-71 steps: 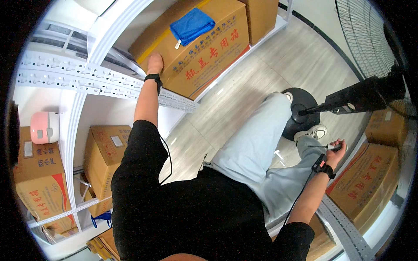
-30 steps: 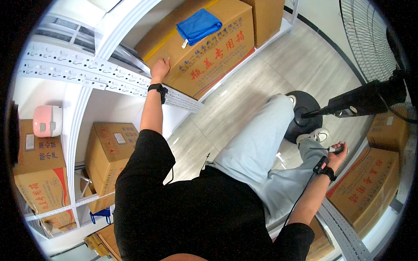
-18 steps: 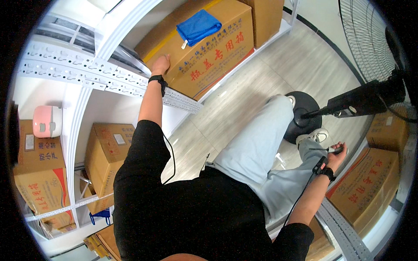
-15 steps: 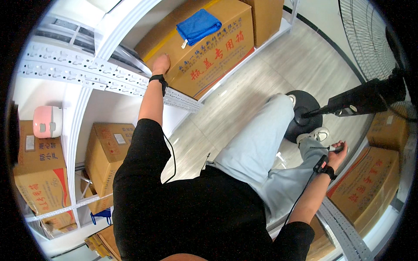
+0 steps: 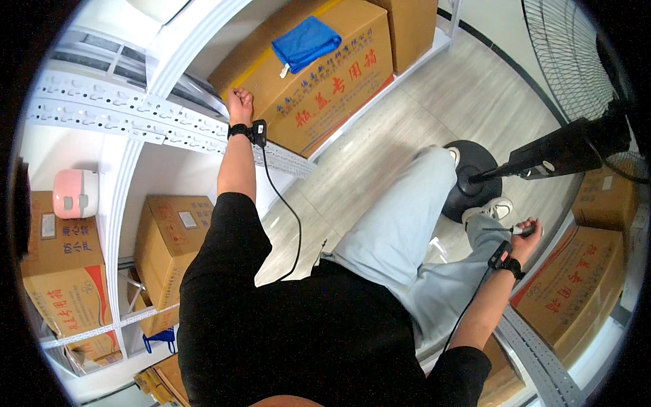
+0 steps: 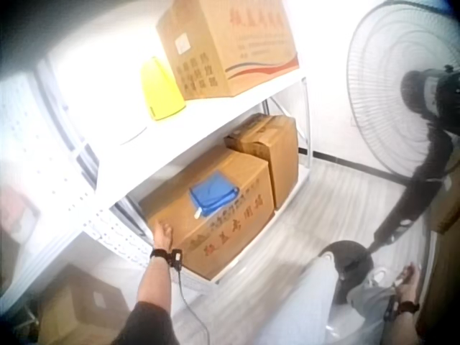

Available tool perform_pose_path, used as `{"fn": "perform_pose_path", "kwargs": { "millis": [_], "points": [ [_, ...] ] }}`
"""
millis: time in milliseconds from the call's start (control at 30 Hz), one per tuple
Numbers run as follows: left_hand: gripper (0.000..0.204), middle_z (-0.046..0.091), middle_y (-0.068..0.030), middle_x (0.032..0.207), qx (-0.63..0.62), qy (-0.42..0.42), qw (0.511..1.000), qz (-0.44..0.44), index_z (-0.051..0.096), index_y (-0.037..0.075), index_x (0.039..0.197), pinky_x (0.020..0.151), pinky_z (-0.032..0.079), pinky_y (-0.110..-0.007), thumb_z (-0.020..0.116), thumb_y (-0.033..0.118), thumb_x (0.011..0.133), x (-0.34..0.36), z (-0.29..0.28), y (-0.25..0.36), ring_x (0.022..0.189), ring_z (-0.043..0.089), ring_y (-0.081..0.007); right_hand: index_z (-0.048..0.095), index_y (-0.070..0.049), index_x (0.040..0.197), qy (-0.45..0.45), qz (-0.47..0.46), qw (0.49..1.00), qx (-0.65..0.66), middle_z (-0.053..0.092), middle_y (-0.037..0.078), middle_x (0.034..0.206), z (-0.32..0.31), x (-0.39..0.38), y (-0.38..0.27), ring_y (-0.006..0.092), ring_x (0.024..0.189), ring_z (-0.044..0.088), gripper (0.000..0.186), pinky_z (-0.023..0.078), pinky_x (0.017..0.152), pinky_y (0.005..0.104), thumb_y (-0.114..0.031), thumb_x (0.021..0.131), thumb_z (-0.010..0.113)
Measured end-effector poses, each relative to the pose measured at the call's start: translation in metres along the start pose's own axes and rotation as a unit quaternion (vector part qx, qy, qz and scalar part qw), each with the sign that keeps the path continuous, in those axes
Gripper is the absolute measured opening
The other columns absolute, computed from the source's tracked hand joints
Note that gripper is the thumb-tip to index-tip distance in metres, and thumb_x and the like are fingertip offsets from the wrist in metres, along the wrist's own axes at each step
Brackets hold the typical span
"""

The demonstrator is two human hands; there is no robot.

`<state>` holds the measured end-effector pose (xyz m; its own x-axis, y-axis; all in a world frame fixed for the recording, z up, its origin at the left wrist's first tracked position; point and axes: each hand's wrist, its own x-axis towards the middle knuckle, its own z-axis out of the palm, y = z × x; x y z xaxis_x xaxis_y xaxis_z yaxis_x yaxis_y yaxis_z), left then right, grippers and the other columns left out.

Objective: The person uses a screwdriver to adjust screws on the internal components of a disassembled fan control box. They then reattach the control box to the fan stand and secure it with screws.

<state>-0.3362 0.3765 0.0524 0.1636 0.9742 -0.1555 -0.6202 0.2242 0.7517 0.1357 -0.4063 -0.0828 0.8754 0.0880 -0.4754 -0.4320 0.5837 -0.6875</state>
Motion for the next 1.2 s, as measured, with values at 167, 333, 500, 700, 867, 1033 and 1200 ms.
{"fn": "perform_pose_path", "kwargs": {
  "millis": [167, 333, 500, 700, 867, 1033, 1200],
  "points": [
    [0.009, 0.051, -0.01, 0.07, 0.021, -0.012, 0.998, -0.065, 0.049, 0.006, 0.082, 0.044, 0.034, -0.031, 0.048, 0.011, 0.09, 0.022, -0.028, 0.002, 0.054, 0.046, -0.0211, 0.054, -0.007, 0.085, -0.005, -0.005, 1.0, -0.011, 0.061, 0.004, 0.079, 0.003, -0.005, -0.005, 0.0139, 0.061, 0.052, 0.016, 0.042, 0.054, 0.0283, -0.02, 0.092, 0.06],
    [0.024, 0.064, -0.0272, 0.102, 0.698, 0.107, 0.685, 0.18, 0.057, -0.003, 0.104, 0.077, 0.048, -0.049, 0.047, 0.013, 0.09, 0.039, -0.049, 0.017, 0.092, 0.06, -0.0442, 0.054, -0.007, 0.084, 0.003, 0.015, 1.0, -0.007, 0.06, 0.005, 0.078, 0.02, -0.005, 0.013, 0.0143, 0.061, 0.052, 0.016, 0.042, 0.054, 0.0287, -0.02, 0.092, 0.06],
    [0.034, 0.062, -0.0301, 0.112, 0.789, 0.069, 0.589, 0.161, 0.057, -0.003, 0.114, 0.092, 0.045, -0.049, 0.045, 0.02, 0.092, 0.003, -0.013, 0.0, 0.108, 0.057, -0.0458, 0.055, -0.007, 0.084, 0.017, 0.003, 1.0, -0.018, 0.06, 0.005, 0.078, 0.013, -0.004, 0.001, 0.0149, 0.061, 0.053, 0.016, 0.041, 0.054, 0.0289, -0.02, 0.092, 0.06],
    [0.036, 0.062, -0.0235, 0.119, 0.851, 0.006, 0.509, 0.126, 0.062, -0.001, 0.113, 0.094, 0.046, -0.047, 0.045, 0.024, 0.095, -0.028, 0.038, -0.013, 0.113, 0.057, -0.0423, 0.055, -0.007, 0.085, 0.028, -0.016, 0.999, -0.013, 0.061, 0.005, 0.079, 0.006, -0.012, -0.011, 0.0152, 0.061, 0.053, 0.016, 0.041, 0.054, 0.0287, -0.02, 0.092, 0.06],
    [0.034, 0.062, -0.0203, 0.121, 0.904, -0.033, 0.414, 0.104, 0.067, 0.002, 0.111, 0.093, 0.048, -0.046, 0.046, 0.021, 0.093, -0.012, 0.019, -0.002, 0.113, 0.059, -0.0384, 0.055, -0.006, 0.085, 0.011, 0.009, 1.0, 0.0, 0.061, 0.005, 0.079, 0.015, -0.014, -0.004, 0.0153, 0.062, 0.053, 0.017, 0.042, 0.054, 0.0287, -0.02, 0.093, 0.059],
    [0.031, 0.064, -0.0191, 0.118, 0.923, -0.055, 0.375, 0.059, 0.069, 0.003, 0.109, 0.093, 0.049, -0.044, 0.048, 0.018, 0.091, 0.002, 0.013, 0.001, 0.112, 0.06, -0.0368, 0.054, -0.007, 0.087, 0.005, 0.008, 1.0, 0.001, 0.061, 0.005, 0.08, 0.008, -0.007, -0.003, 0.0153, 0.062, 0.053, 0.015, 0.042, 0.054, 0.0285, -0.02, 0.093, 0.059],
    [0.031, 0.066, -0.0178, 0.116, 0.923, -0.028, 0.371, 0.101, 0.07, 0.003, 0.106, 0.09, 0.05, -0.045, 0.047, 0.018, 0.091, -0.007, 0.018, -0.014, 0.107, 0.062, -0.0371, 0.054, -0.007, 0.086, 0.014, -0.004, 1.0, 0.004, 0.06, 0.005, 0.079, 0.006, -0.009, -0.007, 0.0152, 0.062, 0.052, 0.015, 0.042, 0.054, 0.0285, -0.019, 0.094, 0.058]
  ]
}}
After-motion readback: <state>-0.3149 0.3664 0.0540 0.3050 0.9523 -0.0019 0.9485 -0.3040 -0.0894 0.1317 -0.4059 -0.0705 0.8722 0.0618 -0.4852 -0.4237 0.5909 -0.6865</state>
